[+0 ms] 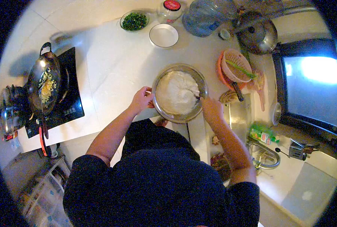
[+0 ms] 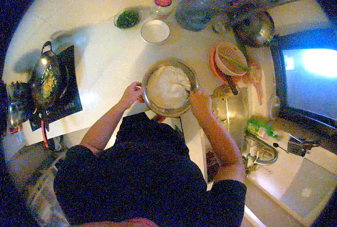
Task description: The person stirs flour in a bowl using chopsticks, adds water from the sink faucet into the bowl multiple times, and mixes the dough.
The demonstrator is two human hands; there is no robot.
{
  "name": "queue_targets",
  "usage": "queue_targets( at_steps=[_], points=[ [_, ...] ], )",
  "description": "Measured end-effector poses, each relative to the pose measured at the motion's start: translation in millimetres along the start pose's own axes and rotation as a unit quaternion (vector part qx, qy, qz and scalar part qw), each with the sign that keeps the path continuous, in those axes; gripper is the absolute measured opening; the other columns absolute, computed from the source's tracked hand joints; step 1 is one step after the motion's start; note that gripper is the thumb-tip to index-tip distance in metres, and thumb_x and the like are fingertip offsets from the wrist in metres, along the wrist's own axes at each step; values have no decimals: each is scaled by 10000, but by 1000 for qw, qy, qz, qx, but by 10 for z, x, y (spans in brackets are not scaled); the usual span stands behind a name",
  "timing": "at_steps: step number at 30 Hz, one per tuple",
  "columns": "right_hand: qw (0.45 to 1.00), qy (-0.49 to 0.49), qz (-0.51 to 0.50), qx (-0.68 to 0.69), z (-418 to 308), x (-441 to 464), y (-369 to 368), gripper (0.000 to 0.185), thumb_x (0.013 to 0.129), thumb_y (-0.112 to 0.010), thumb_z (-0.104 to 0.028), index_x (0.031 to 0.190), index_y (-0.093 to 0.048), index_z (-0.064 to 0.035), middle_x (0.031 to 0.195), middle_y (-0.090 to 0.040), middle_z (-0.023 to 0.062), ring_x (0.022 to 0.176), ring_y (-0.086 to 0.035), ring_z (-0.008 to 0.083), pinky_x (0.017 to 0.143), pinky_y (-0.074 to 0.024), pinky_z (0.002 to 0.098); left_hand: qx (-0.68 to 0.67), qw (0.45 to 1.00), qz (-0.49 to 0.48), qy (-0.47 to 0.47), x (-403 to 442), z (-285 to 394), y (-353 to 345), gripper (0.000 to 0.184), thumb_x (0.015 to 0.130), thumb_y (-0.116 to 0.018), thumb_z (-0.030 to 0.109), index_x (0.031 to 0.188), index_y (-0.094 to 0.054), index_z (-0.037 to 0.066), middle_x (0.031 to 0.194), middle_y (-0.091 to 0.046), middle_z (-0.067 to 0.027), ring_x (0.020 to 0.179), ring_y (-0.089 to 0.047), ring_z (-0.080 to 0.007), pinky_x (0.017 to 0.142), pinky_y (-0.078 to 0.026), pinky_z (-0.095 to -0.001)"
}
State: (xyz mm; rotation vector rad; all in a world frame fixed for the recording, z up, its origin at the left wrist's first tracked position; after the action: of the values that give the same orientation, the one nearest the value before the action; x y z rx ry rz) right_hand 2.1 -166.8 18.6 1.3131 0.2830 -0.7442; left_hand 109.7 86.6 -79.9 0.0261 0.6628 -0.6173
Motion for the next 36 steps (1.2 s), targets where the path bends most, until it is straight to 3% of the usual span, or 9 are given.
queue_targets(
  at_steps=[1, 7, 13, 16, 19, 22, 25, 31, 36],
  points=[
    [998, -31, -42, 19, -19, -70, -21, 244, 839, -467, -203, 1038, -607, -224, 865, -604, 123, 835, -604, 290, 673, -496, 415, 0, 1000, -4, 2, 7, -4, 4, 370, 856, -553, 237, 1102, -453, -19, 875, -569, -146, 687, -616, -231, 528, -555, -340],
    [990, 135, 26, 29, -472, -245, 162, 338, 833, -436, -135, 1135, -544, -242, 905, -606, 120, 842, -607, 290, 665, -503, 407, -12, 1000, 2, 14, -12, 121, -34, 277, 851, -522, 101, 1086, -447, -26, 882, -566, -157, 702, -624, -243, 548, -570, -350],
    [986, 60, 150, 36, -254, 365, 58, 331, 832, -440, -146, 1137, -540, -228, 896, -610, 119, 832, -612, 286, 656, -508, 404, 19, 1000, -9, 5, 66, -11, 38, 256, 851, -525, 120, 1060, -483, -22, 871, -589, -154, 720, -626, -226, 585, -553, -334],
    [998, 4, 68, -8, -52, 215, 50, 329, 825, -455, -158, 1137, -540, -217, 853, -615, 126, 803, -620, 281, 644, -507, 409, 115, 991, 7, -68, 260, -303, 117, 242, 845, -533, 119, 1036, -497, -25, 858, -596, -143, 727, -625, -212, 600, -544, -323],
    [998, 35, 51, -20, -69, -112, -44, 271, 850, -438, -193, 1086, -571, -188, 805, -612, 134, 760, -622, 283, 642, -503, 413, 48, 999, 17, -19, 153, -156, 44, 243, 839, -538, 115, 1030, -500, -29, 863, -597, -141, 726, -619, -207, 613, -541, -321],
    [985, 154, 73, 6, -294, -312, 84, 226, 861, -433, -215, 1018, -586, -163, 818, -607, 132, 759, -615, 286, 636, -502, 412, 24, 999, 12, 23, 0, 89, -14, 238, 836, -541, 113, 1023, -507, -30, 864, -601, -138, 726, -613, -198, 630, -535, -319],
    [966, 202, 155, 37, -527, -67, -103, 215, 853, -440, -210, 1011, -580, -165, 837, -602, 126, 764, -611, 283, 635, -503, 405, 44, 999, 5, -3, 40, 37, 19, 226, 838, -545, 119, 1009, -514, -26, 864, -604, -128, 728, -608, -188, 648, -526, -314],
    [995, 21, 92, 25, -35, 327, 129, 228, 832, -454, -199, 1006, -595, -152, 881, -606, 127, 802, -613, 276, 640, -508, 387, 46, 999, 13, -4, 70, -20, 34, 234, 838, -551, 132, 1007, -524, -25, 863, -607, -115, 743, -600, -180, 667, -508, -303],
    [994, 95, 50, -8, 38, -177, -118, 247, 820, -453, -165, 1032, -579, -152, 894, -608, 121, 814, -612, 283, 659, -502, 391, 78, 997, 12, -13, 152, -121, 47, 252, 841, -543, 139, 1016, -504, -38, 863, -598, -124, 730, -616, -201, 620, -541, -313]
  ],
)
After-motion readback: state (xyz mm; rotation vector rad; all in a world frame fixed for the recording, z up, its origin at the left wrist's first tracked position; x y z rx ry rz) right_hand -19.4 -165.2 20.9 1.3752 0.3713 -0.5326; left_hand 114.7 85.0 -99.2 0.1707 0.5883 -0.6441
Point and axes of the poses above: each hand's wrist, its own x-axis towards the middle knuckle, its own y-axis out of the back of the hand, z = x × y, the point moved 2 cm from there along x, towards the middle knuckle
